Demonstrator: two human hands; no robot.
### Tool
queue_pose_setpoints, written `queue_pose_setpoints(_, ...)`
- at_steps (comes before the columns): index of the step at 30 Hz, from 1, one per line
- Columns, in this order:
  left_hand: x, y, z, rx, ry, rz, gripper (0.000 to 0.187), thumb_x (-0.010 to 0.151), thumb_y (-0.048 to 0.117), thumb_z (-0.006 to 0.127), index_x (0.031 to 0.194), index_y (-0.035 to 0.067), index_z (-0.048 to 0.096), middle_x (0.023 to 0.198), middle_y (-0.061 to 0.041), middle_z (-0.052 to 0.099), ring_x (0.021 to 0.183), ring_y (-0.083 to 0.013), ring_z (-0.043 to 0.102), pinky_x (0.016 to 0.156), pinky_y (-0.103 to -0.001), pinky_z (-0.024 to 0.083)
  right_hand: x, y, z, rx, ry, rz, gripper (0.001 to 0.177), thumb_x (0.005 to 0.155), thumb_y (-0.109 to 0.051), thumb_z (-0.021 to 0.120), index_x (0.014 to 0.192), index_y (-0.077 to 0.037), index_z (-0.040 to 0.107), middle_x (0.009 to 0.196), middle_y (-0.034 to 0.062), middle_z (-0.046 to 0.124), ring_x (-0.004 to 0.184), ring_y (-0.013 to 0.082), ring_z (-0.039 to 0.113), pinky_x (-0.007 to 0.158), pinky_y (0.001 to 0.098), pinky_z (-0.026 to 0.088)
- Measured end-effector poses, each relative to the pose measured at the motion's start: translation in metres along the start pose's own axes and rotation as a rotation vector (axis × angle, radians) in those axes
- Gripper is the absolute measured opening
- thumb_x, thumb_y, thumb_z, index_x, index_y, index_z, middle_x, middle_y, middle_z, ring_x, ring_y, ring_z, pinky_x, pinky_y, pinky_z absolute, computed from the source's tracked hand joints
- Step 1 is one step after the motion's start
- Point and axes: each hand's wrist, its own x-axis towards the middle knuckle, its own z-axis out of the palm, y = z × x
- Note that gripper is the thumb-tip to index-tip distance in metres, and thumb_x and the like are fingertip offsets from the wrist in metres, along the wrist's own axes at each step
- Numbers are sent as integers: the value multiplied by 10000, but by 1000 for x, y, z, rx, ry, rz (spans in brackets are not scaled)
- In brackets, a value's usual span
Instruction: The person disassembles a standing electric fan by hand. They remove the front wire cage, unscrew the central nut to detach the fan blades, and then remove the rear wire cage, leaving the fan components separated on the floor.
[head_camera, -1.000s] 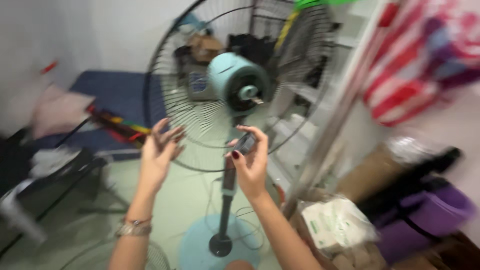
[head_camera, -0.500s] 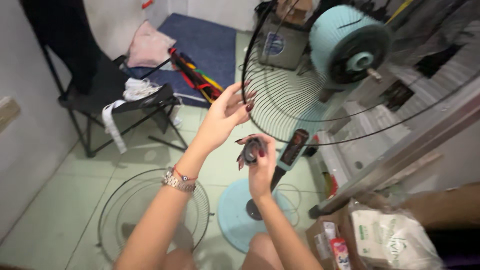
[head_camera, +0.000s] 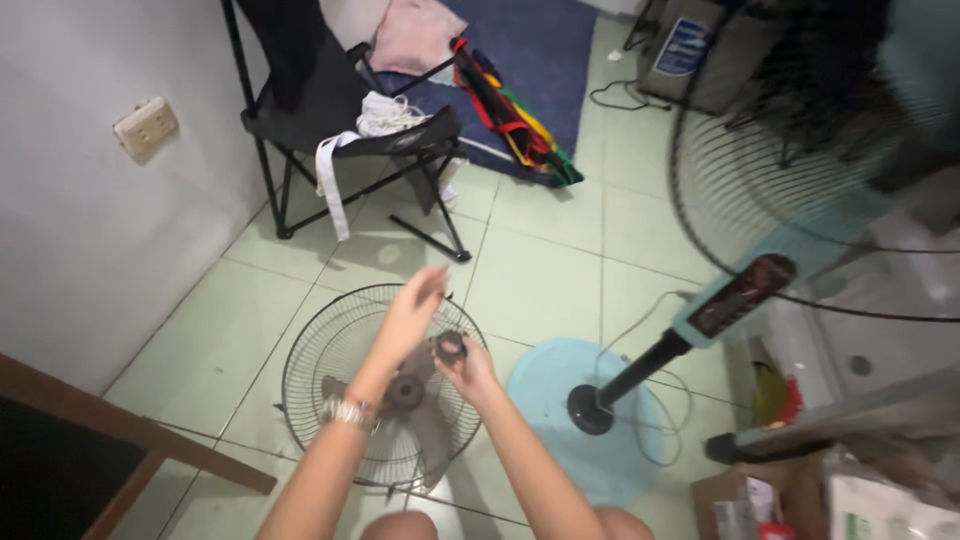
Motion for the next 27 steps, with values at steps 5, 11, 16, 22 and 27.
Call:
queue_pose_setpoints(5,-102,-200,-65,-68,190,-451,579,963,64,538,1530,116,435,1318,-127,669,1058,-236,646,835,-366,498,38,75,-34,-134,114,66,216,1052,-215,490,1147,-59,606,1044,105,666,945,238,671,840,451,628)
queue_pose_setpoints(11,-181,-273,-74,-512,461,-672,643,950,82,555,1540,204,331,1245,-96,651,1042,-212,641,773,-401,602,58,158,-38,-558,130,53,263,963,-206,539,1196,-133,637,1046,94,743,859,251,683,753,429,587)
queue_pose_setpoints(16,-213,-291,-89,-35,527,-637,523,914,7,567,1435,52,561,1202,-205,711,1015,-321,724,840,-455,618,37,190,-45,-1824,420,-602,389,896,-367,760,1245,-234,652,1181,159,698,1047,334,693,927,474,577)
queue_pose_setpoints(22,-254,-248,-106,935,490,-338,546,859,18,619,1404,14,583,1200,-279,670,1110,-448,654,948,-481,524,-18,159,-42,-1874,446,-242,1116,733,-292,879,1579,-59,190,1412,176,482,1249,360,538,1041,470,446)
queue_pose_setpoints(27,-291,-237,-102,1206,944,-200,847,762,280,748,1370,-171,369,1138,-410,635,1019,-519,637,867,-527,528,-24,149,-41,-1692,364,-428,1050,673,-197,875,1526,-48,281,1411,198,528,1278,386,540,1056,443,462)
